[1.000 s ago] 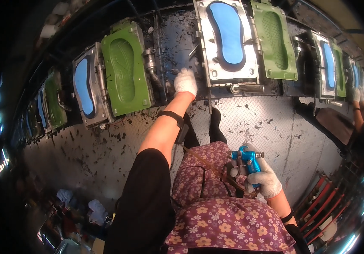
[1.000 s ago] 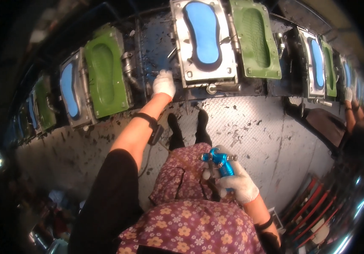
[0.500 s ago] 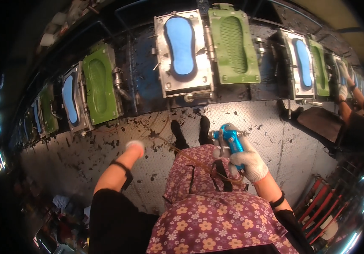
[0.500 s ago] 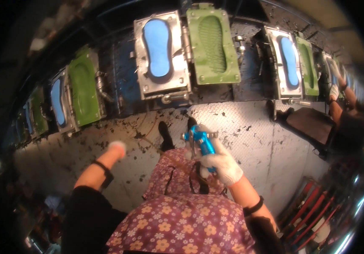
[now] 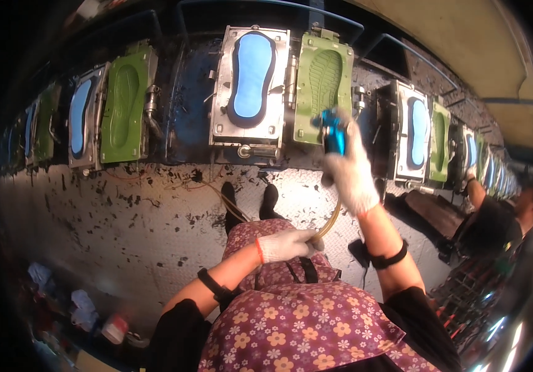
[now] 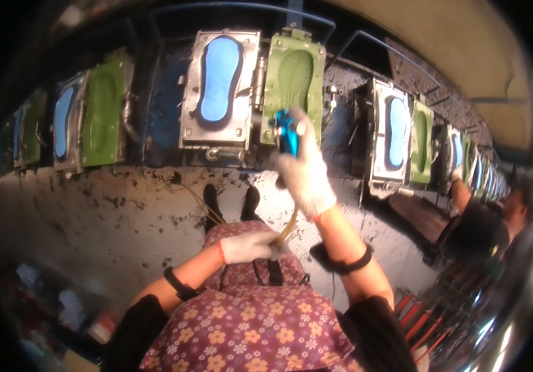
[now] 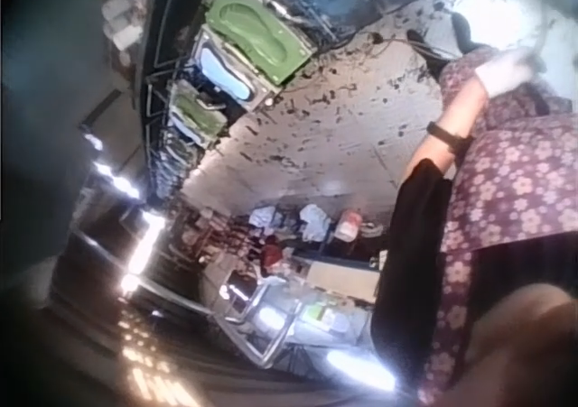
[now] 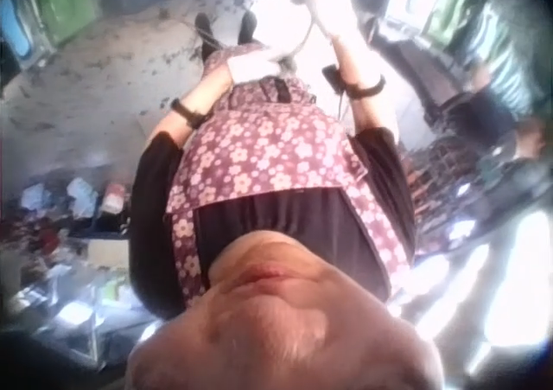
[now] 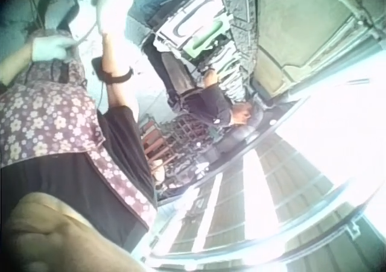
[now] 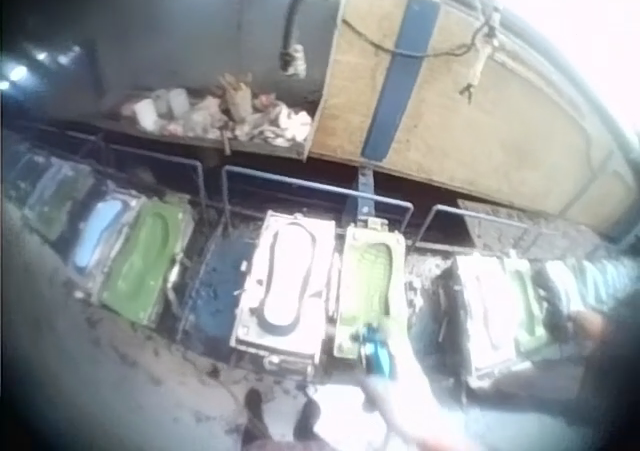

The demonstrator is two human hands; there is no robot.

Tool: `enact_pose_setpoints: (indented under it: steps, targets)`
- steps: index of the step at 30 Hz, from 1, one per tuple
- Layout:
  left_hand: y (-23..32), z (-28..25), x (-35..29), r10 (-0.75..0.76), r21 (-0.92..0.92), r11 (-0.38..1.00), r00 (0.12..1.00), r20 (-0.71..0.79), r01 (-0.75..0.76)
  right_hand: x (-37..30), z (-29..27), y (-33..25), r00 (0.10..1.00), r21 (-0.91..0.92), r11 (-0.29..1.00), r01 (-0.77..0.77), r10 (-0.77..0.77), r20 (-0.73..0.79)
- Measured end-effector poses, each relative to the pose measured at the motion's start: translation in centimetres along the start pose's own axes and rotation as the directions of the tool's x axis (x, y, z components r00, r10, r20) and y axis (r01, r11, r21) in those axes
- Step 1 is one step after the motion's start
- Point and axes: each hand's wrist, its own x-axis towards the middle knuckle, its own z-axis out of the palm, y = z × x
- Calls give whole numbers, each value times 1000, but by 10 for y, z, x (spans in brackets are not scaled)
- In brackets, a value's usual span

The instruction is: The recorder uses a spray gun on shoe sole molds on an industrial conveyor line.

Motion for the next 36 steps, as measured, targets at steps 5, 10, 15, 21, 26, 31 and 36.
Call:
enact_pose_setpoints:
  steps: [5, 10, 15, 21, 26, 31, 36]
  targets:
    - [-18, -4, -27, -24, -175, 985, 984, -178, -8, 99, -15, -43, 988, -181, 975, 128, -141, -63]
    - [-36, -4, -48, -118, -429, 903, 951, -286, -17, 190, -49, -83, 933, -428, 854, 295, -354, -64]
    - [-32, 4, -55, -48, -476, 859, 896, -442, -188, 208, -98, -77, 987, -418, 896, 149, -158, 15]
    - [-24, 21, -61, -216, -507, 859, 844, -491, -75, 109, -150, -13, 989, -239, 971, -34, 67, 133]
    - [-20, 30, -64, -289, -526, 844, 742, -606, -101, 69, -141, 28, 977, -193, 973, -130, 158, 140]
    - [-1, 38, -60, -298, -454, 890, 687, -663, -51, 152, -108, 28, 996, -2, 996, 86, -86, 5]
    - [22, 46, -37, -260, -396, 917, 679, -687, -50, 191, -164, 5, 915, 275, 887, 371, -299, -271]
